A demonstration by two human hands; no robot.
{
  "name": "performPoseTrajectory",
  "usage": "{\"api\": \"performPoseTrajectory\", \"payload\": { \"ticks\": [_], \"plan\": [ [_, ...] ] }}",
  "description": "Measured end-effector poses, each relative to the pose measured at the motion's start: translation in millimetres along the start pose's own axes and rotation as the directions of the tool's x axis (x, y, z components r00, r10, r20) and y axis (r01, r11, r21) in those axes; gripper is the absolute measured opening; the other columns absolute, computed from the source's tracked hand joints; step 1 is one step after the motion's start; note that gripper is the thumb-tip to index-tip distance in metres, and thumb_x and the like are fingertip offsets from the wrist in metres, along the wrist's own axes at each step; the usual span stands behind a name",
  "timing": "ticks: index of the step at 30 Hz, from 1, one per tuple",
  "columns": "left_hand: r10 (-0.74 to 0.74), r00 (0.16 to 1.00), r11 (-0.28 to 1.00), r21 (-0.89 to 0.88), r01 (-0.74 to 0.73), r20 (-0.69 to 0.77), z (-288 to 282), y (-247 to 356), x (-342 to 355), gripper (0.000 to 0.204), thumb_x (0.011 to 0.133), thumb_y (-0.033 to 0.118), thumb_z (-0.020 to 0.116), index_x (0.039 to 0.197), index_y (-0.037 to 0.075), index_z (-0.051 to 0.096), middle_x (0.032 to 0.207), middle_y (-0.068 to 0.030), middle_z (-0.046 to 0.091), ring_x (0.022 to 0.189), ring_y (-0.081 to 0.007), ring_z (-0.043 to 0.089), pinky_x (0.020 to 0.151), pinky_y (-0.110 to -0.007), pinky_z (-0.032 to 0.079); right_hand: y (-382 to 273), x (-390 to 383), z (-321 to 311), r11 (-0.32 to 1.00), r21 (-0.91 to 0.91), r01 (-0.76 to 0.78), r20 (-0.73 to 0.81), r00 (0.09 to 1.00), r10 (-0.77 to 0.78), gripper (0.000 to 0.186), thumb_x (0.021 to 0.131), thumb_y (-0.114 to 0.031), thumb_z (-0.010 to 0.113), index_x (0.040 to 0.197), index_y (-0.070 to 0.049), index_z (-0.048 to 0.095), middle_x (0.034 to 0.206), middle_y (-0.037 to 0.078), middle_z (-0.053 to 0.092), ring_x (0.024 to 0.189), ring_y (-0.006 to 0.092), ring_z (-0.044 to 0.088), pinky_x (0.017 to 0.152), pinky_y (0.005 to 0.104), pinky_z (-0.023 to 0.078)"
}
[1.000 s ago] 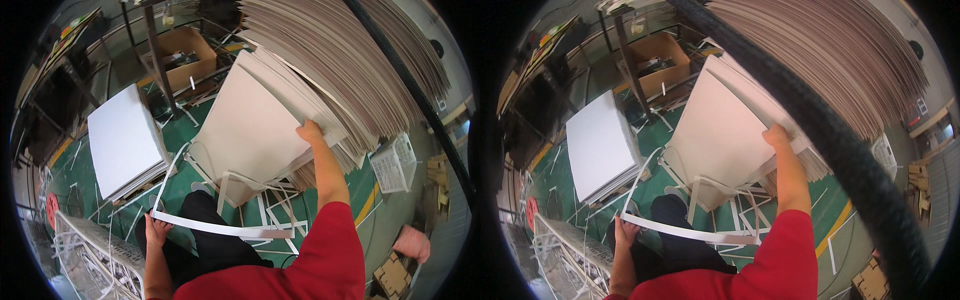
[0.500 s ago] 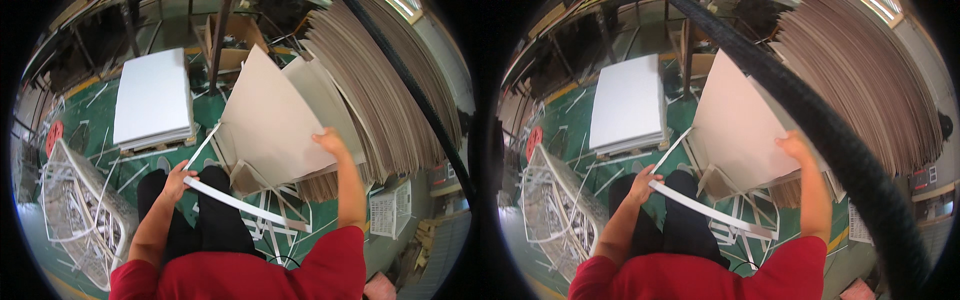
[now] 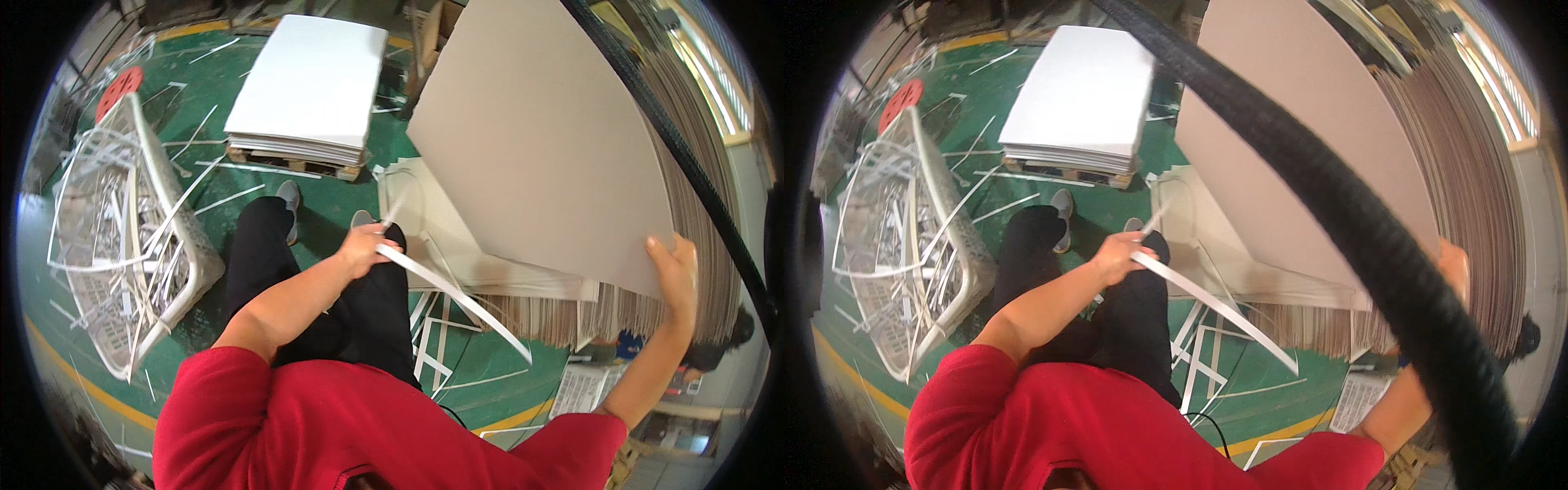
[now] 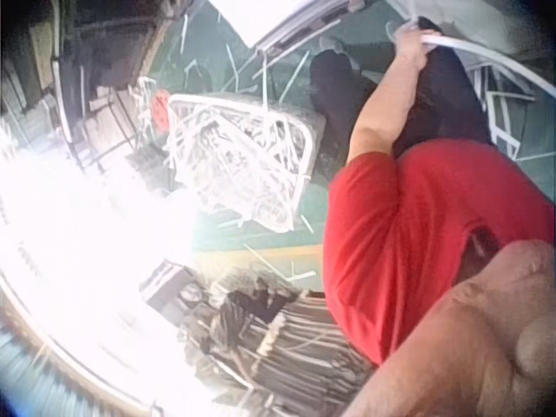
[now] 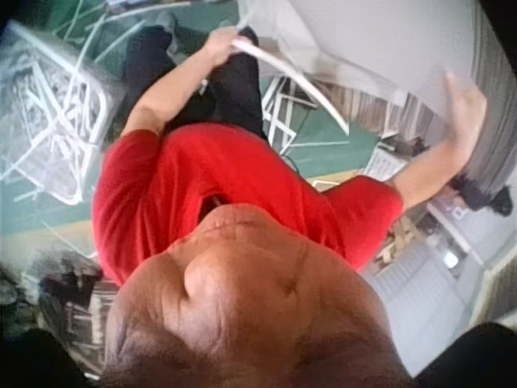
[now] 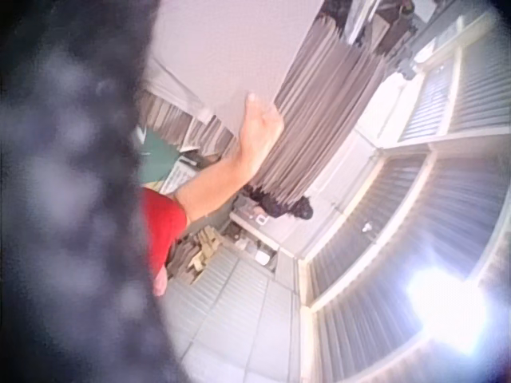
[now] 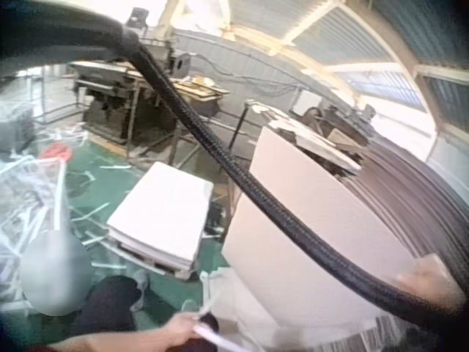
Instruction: The person picks up cardboard sheets from a large stack, separates white frames from the sheets, and places the frames into a plastic basket while restacking the solid sheets on a pallet.
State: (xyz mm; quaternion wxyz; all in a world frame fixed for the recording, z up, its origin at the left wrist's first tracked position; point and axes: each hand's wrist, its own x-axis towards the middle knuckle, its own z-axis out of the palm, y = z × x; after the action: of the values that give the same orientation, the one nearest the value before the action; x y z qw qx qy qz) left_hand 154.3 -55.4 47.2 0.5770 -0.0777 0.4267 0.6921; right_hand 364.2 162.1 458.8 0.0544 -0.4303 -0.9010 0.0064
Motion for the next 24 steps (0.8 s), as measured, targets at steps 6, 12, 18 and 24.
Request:
{"api": "performPoseTrajectory", "payload": {
  "ticks": [6,12,18,24],
  "plan": [
    [-0.100,0.942,0.992,0.103,0.070,0.319,74,-25,-42,0.049,0.085,-0.001,0.036,0.133,-0.001,0.025,0.086,-0.0169,0.061,0.084,-0.0274,0.061,0.074,-0.039,0.051,-55,-10,2,0.984,0.038,0.174,-0.146,0.975,-0.166,0.026,0.083,-0.016,0.054,0.090,0.008,0.058,0.077,0.007,0.060,0.070,0.0109,0.052,0.065,0.0262,0.042],
    [-0.255,0.729,0.374,0.760,-0.531,0.635,70,-70,-74,0.058,0.079,0.021,0.059,0.131,0.008,0.036,0.105,-0.0154,0.054,0.093,-0.0244,0.054,0.079,-0.032,0.043,-103,-18,0,0.936,0.102,0.336,-0.229,0.924,-0.307,0.026,0.086,-0.015,0.053,0.094,0.009,0.057,0.078,0.006,0.060,0.072,0.0106,0.050,0.068,0.0251,0.041],
    [0.004,0.892,0.458,0.792,-0.404,0.453,1,-18,-61,0.047,0.080,0.019,0.056,0.121,-0.001,0.045,0.095,-0.0132,0.060,0.089,-0.0241,0.057,0.079,-0.030,0.042,-142,-17,9,0.956,0.051,0.287,-0.304,0.917,-0.259,0.027,0.087,-0.017,0.055,0.094,0.009,0.058,0.076,0.005,0.060,0.070,0.0091,0.049,0.066,0.0237,0.040],
    [0.124,0.982,0.793,0.581,-0.186,0.145,-42,-4,-74,0.039,0.078,0.013,0.056,0.114,-0.003,0.052,0.087,-0.0104,0.060,0.073,-0.0141,0.057,0.067,-0.027,0.045,-186,20,48,0.931,-0.025,0.364,-0.485,0.810,-0.330,0.029,0.087,-0.022,0.056,0.089,0.006,0.061,0.062,0.003,0.058,0.056,0.0092,0.047,0.052,0.0267,0.038]
  ]
}}
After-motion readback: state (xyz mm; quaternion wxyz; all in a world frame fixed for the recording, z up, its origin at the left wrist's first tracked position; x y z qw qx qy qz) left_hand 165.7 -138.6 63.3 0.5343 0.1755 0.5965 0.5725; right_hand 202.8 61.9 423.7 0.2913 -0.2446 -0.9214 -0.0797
